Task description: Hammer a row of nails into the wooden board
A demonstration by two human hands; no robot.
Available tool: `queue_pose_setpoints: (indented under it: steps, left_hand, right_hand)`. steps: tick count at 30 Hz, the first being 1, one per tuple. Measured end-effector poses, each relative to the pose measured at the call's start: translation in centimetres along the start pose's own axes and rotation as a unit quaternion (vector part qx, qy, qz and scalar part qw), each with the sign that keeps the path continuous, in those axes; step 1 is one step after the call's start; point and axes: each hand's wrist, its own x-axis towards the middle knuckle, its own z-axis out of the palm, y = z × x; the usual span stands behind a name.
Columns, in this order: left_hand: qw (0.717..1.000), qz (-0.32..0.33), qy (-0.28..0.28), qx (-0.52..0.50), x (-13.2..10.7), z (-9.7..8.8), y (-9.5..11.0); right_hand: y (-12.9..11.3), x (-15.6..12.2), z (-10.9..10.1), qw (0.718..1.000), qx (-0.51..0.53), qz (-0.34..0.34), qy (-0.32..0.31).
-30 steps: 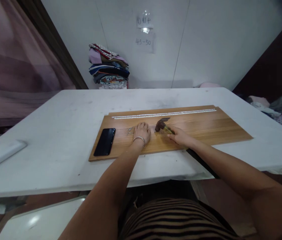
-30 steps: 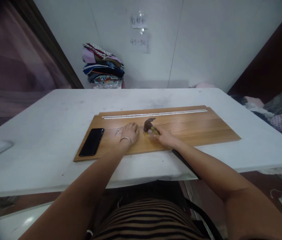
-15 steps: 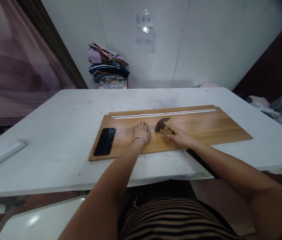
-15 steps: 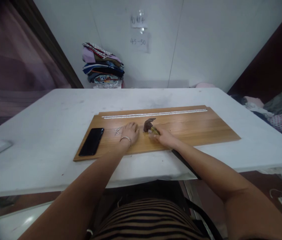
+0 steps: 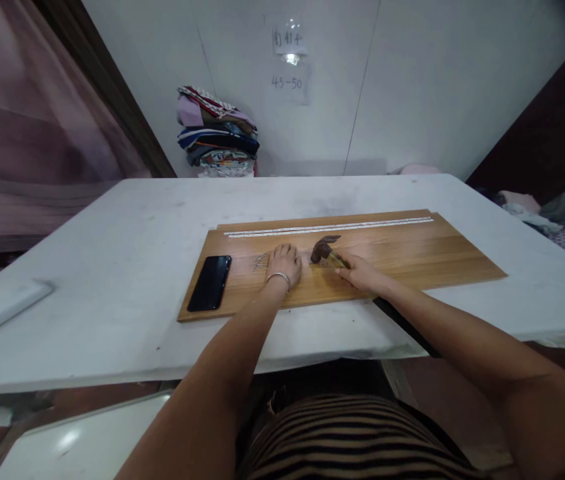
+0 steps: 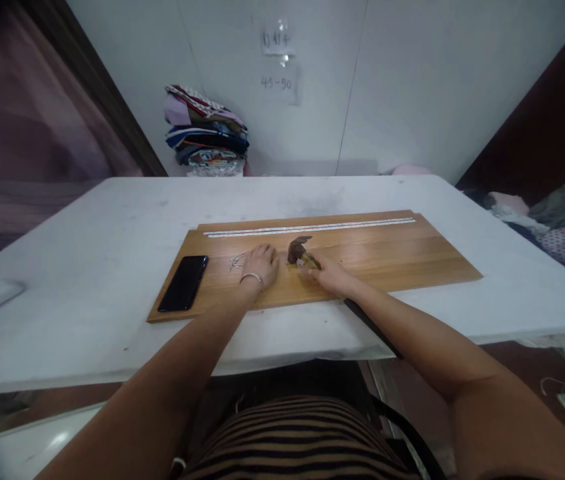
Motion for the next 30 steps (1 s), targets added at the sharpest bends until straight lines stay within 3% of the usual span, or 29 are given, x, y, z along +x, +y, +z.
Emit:
queue_pose_setpoints:
  steps: [30]
  left_hand:
    - [0.999,0.007,0.023,-0.020,0.6,1.1,-0.6]
  right_hand:
    - [0.0,0.0,0.1,1.000,0.014,-0.016,0.001]
